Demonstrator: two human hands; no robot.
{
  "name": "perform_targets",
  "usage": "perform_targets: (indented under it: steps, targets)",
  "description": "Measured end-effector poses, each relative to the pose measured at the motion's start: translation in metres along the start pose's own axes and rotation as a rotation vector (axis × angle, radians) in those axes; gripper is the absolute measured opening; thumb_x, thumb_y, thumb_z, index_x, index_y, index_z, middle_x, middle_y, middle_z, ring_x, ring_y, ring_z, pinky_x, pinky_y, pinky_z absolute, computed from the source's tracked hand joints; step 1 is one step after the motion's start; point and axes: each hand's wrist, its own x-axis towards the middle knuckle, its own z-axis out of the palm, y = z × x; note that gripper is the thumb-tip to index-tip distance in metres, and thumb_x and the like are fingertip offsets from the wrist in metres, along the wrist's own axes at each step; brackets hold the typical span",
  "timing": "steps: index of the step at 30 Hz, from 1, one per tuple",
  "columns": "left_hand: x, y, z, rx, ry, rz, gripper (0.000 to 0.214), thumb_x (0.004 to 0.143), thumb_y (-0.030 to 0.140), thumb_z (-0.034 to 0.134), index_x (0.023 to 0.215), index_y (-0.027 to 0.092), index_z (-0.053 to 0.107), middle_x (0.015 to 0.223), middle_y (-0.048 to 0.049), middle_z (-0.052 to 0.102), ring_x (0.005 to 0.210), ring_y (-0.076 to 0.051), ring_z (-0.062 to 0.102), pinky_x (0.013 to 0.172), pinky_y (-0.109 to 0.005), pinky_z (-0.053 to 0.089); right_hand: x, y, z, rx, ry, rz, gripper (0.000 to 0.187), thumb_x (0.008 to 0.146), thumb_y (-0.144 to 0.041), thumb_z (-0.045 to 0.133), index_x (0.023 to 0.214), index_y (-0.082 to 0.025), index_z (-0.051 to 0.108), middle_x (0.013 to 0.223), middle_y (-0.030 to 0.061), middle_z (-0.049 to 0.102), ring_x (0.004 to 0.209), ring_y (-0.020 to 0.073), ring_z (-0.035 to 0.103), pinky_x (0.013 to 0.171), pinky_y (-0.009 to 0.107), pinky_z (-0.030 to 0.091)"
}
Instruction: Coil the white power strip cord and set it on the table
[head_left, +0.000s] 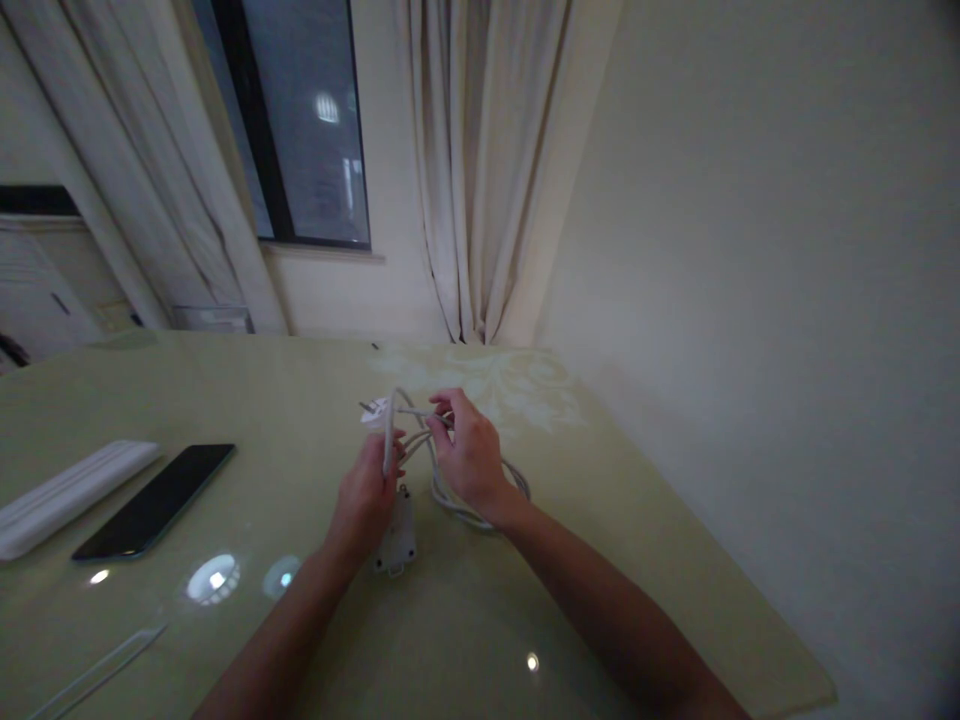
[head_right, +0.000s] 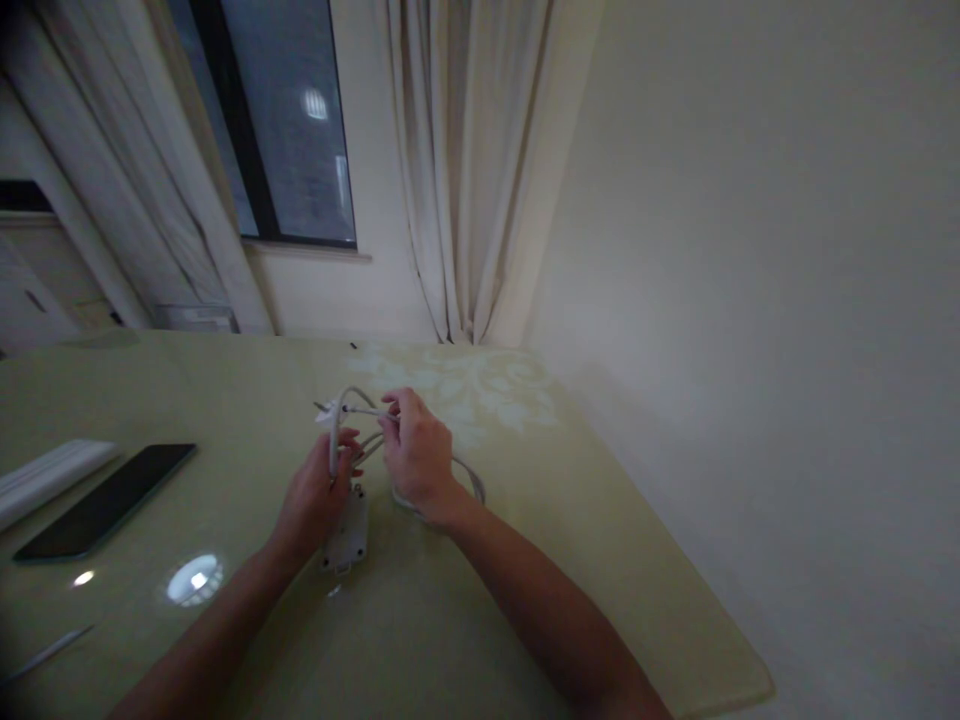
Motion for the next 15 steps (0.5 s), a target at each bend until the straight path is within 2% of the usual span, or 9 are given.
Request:
perform_targets:
  steps: [4, 6, 9, 11, 13, 15]
  targets:
    - [-0.004, -0.002, 0.005, 0.207, -0.09, 0.139, 0.038, 0.079, 0.005, 0.063, 0.108, 0.026, 0.077, 0.118, -0.0106, 0.07, 0.106, -0.029, 0.068, 0.092, -0.037, 0.058, -0.002, -0.009, 0.002, 0.431, -0.052, 0.041, 0.034, 0.099, -0.028, 0.054, 0.133, -0.024, 0.056, 0.096, -0.0002, 0.067, 0.08, 0.0146, 0.066, 0.071, 0.025, 0.052]
    - [-0.005, -0.004, 0.009, 0.393, -0.128, 0.244, 0.041, 0.082, 0.004, 0.055, 0.111, 0.025, 0.075, 0.124, -0.0114, 0.069, 0.112, -0.031, 0.066, 0.099, -0.044, 0.056, -0.002, -0.015, 0.0, 0.51, -0.12, 0.044, 0.035, 0.098, -0.033, 0.059, 0.132, -0.023, 0.062, 0.086, -0.0026, 0.061, 0.072, 0.0135, 0.059, 0.066, 0.024, 0.048]
    - [-0.008, -0.01, 0.013, 0.628, -0.197, 0.426, 0.04, 0.09, 0.005, 0.048, 0.118, 0.022, 0.071, 0.131, -0.0145, 0.066, 0.12, -0.033, 0.062, 0.1, -0.05, 0.056, -0.002, -0.02, -0.002, 0.406, -0.169, -0.013, 0.026, 0.09, -0.042, 0.078, 0.106, -0.021, 0.077, 0.077, -0.0035, 0.054, 0.068, 0.0128, 0.051, 0.066, 0.026, 0.043]
    - [-0.009, -0.013, 0.014, 0.717, -0.185, 0.5, 0.043, 0.089, 0.002, 0.048, 0.122, 0.022, 0.068, 0.132, -0.016, 0.063, 0.12, -0.033, 0.06, 0.099, -0.05, 0.057, -0.001, -0.018, 0.0, 0.343, -0.124, -0.044, 0.024, 0.092, -0.044, 0.078, 0.087, -0.021, 0.079, 0.078, -0.0018, 0.053, 0.072, 0.0134, 0.051, 0.07, 0.028, 0.043]
    - [-0.01, -0.013, 0.014, 0.753, -0.139, 0.51, 0.05, 0.085, -0.002, 0.046, 0.126, 0.021, 0.065, 0.133, -0.0165, 0.059, 0.116, -0.031, 0.061, 0.098, -0.049, 0.057, 0.002, -0.013, 0.002, 0.318, -0.033, -0.043, 0.029, 0.095, -0.045, 0.075, 0.08, -0.021, 0.079, 0.086, 0.0011, 0.052, 0.081, 0.0156, 0.053, 0.076, 0.03, 0.046]
    - [-0.01, -0.011, 0.014, 0.72, -0.11, 0.488, 0.057, 0.082, -0.006, 0.043, 0.131, 0.02, 0.06, 0.138, -0.0173, 0.054, 0.114, -0.029, 0.062, 0.096, -0.048, 0.058, 0.005, -0.007, 0.003, 0.284, 0.083, -0.035, 0.025, 0.093, -0.045, 0.078, 0.083, -0.022, 0.081, 0.097, 0.0043, 0.052, 0.094, 0.019, 0.055, 0.087, 0.034, 0.048]
